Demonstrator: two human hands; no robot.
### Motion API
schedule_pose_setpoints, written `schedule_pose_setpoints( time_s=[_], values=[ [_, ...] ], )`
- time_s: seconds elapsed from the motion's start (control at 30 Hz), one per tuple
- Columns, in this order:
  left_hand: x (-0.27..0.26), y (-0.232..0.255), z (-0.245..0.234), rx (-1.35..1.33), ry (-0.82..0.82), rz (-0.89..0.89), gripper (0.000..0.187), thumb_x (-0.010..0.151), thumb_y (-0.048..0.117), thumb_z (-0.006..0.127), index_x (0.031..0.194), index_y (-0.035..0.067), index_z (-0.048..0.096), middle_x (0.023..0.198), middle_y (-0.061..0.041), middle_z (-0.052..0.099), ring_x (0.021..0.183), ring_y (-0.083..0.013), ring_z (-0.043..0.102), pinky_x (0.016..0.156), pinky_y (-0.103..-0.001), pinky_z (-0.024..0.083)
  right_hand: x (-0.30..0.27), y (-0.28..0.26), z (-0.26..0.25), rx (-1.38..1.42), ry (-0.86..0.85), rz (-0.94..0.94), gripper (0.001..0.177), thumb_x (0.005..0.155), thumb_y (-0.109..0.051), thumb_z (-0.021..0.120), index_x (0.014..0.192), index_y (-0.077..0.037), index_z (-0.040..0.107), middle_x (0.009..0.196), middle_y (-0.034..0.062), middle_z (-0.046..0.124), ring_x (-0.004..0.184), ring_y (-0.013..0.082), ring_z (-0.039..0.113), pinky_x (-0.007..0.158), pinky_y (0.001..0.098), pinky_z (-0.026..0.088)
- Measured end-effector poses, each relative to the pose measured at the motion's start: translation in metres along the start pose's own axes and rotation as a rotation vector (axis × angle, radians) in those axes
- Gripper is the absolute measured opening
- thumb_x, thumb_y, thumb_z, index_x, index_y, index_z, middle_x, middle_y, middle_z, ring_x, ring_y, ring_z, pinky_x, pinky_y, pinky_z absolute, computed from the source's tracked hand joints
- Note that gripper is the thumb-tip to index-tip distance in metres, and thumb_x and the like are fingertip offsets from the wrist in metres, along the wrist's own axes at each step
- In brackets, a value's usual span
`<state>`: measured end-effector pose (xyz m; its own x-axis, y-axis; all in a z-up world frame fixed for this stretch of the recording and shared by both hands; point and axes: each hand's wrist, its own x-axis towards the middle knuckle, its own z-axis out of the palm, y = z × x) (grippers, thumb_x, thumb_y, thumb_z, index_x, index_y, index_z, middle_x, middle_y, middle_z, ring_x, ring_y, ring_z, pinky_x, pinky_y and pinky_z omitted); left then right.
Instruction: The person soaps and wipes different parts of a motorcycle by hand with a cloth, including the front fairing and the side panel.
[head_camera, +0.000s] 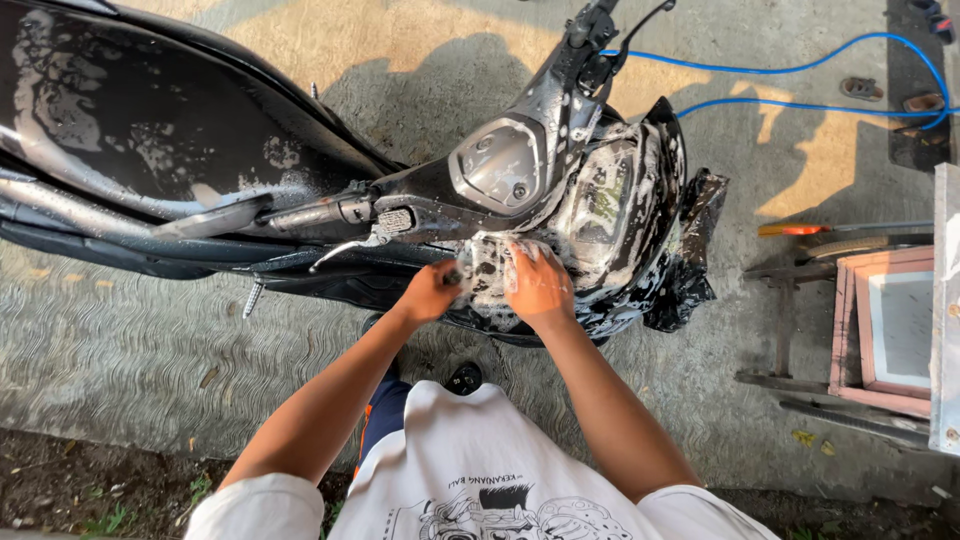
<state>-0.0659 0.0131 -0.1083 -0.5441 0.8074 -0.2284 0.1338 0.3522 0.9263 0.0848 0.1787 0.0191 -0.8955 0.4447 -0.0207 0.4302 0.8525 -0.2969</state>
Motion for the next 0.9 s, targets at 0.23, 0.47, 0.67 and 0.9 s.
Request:
schedule_pose_setpoints(
  time_s=[0.23,0.47,0.67,0.9],
  values=[
    [-0.049,0.005,0.027,-0.181,0.398,0.076,0.028,0.091,0.002,0.059,0.118,-0.004,0.056,0.106,-0.014,0.062,0.099,-0.0182,0.058,0.088,-0.032,0.047,-0.016,0.029,0.000,-0.068,0.059,0.006,0.077,0.069,-0.025,0.085,0.141,-0.016,0.059,0.129,0.0233,0.063,0.109,0.0389,0.066,0.088,0.0518,0.056],
    [-0.018,-0.015,0.040,-0.394,0.276,0.111,0.036,0.094,-0.001,0.046,0.130,0.000,0.049,0.119,-0.009,0.063,0.114,-0.0179,0.060,0.100,-0.029,0.046,-0.015,0.024,-0.004,-0.158,0.187,-0.180,0.063,0.068,-0.019,0.080,0.129,-0.016,0.069,0.132,0.0066,0.068,0.109,0.0316,0.068,0.089,0.0439,0.059],
    [0.022,-0.067,0.051,-0.889,0.460,-0.425,0.047,0.102,0.008,0.044,0.148,0.010,0.035,0.133,-0.010,0.060,0.116,-0.0175,0.059,0.100,-0.029,0.045,-0.015,0.021,-0.002,-0.191,0.222,-0.182,0.056,0.073,-0.018,0.082,0.128,-0.019,0.071,0.132,0.0020,0.069,0.105,0.0279,0.069,0.081,0.0422,0.059],
    [0.003,-0.017,0.040,-0.887,0.306,-0.207,0.038,0.089,-0.009,0.059,0.127,-0.007,0.058,0.116,-0.014,0.073,0.102,-0.0184,0.070,0.092,-0.030,0.054,-0.016,0.022,-0.005,-0.143,0.229,-0.202,0.066,0.062,-0.023,0.085,0.127,-0.018,0.072,0.129,0.0038,0.069,0.102,0.0296,0.070,0.081,0.0437,0.061]
  ],
)
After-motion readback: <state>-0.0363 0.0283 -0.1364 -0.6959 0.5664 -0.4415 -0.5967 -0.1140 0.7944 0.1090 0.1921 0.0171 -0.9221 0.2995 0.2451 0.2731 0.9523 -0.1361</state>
